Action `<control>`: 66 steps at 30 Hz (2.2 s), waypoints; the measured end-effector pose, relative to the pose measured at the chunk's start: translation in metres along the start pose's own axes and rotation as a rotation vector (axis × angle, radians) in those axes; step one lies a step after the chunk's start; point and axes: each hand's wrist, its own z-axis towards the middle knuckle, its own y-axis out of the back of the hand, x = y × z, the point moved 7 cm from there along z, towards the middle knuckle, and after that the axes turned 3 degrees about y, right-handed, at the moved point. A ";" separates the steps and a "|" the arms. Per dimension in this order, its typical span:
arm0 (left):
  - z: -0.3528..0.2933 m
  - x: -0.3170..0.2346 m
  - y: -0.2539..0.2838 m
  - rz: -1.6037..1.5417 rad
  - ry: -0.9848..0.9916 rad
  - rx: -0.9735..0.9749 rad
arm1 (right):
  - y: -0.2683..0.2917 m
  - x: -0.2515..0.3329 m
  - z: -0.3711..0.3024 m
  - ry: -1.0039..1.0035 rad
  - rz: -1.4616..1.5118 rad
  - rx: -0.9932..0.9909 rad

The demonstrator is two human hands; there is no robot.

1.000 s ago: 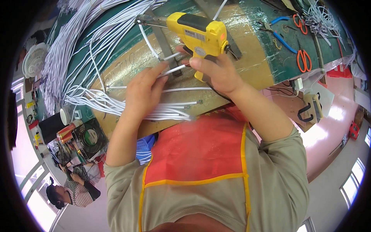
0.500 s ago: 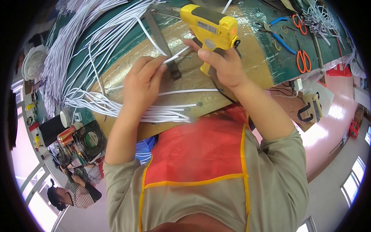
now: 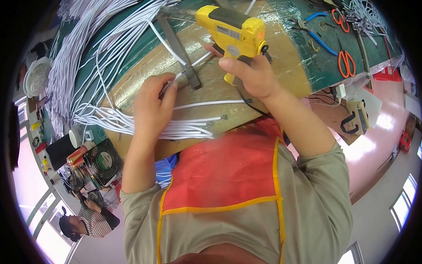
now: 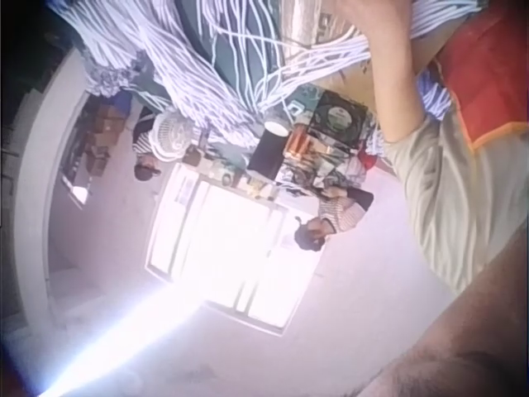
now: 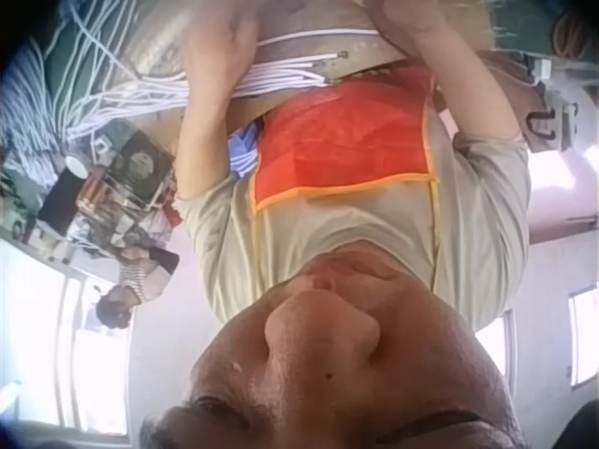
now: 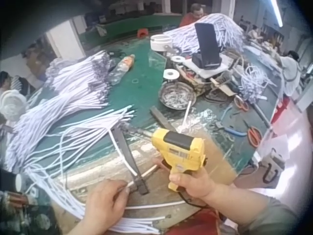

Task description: The person assembles and solders electrical wiring harnesses by hand at a factory workbench, using a soldering gun, scissors, and pliers to connect plastic connectors and metal clips to the wiring.

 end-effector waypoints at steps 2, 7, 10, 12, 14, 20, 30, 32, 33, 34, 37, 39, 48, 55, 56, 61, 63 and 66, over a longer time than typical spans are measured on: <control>0.003 -0.005 0.001 0.064 -0.020 -0.023 | 0.000 -0.001 -0.002 -0.029 0.013 0.006; 0.006 -0.007 0.000 0.134 -0.080 -0.087 | -0.001 -0.003 -0.003 0.016 0.014 0.017; 0.004 -0.008 0.002 0.144 -0.096 -0.100 | -0.001 -0.003 -0.003 -0.012 0.004 0.027; 0.002 -0.005 0.000 0.124 -0.027 -0.035 | 0.000 -0.003 -0.004 -0.039 -0.003 0.022; 0.002 -0.007 0.001 0.122 -0.034 -0.036 | -0.001 -0.002 -0.003 -0.023 -0.027 0.036; 0.004 -0.010 0.002 0.121 -0.039 -0.046 | 0.000 -0.002 -0.002 -0.011 -0.098 0.100; 0.006 -0.011 -0.005 0.231 -0.089 0.005 | -0.001 0.005 -0.004 -0.002 -0.149 0.092; 0.005 -0.008 -0.009 0.252 -0.089 0.020 | 0.001 0.008 -0.009 -0.060 -0.273 0.010; 0.005 -0.007 -0.012 0.271 -0.090 0.040 | -0.001 0.010 -0.011 -0.060 -0.273 0.015; 0.006 -0.006 -0.012 0.271 -0.089 0.039 | 0.000 0.013 -0.014 -0.086 -0.271 -0.030; 0.005 -0.007 -0.013 0.266 -0.113 0.041 | -0.006 0.020 -0.016 -0.142 -0.283 -0.060; 0.004 -0.007 -0.013 0.270 -0.108 0.032 | -0.013 0.018 -0.016 -0.171 -0.300 -0.047; 0.004 -0.001 -0.010 0.067 -0.034 0.043 | -0.029 -0.013 -0.004 -0.250 -0.038 -0.017; 0.009 0.014 -0.010 -0.208 0.227 0.081 | -0.034 -0.011 -0.005 -0.216 -0.065 0.041; 0.010 0.014 -0.011 -0.188 0.209 0.076 | -0.034 -0.010 -0.006 -0.221 -0.043 0.016; 0.011 0.015 -0.016 -0.206 0.226 0.089 | -0.034 -0.013 -0.008 -0.251 -0.074 0.024; 0.010 0.017 -0.016 -0.246 0.235 0.085 | -0.034 -0.014 -0.008 -0.256 -0.076 0.024; 0.009 0.024 -0.021 -0.331 0.308 0.120 | -0.034 -0.015 -0.007 -0.245 -0.083 0.032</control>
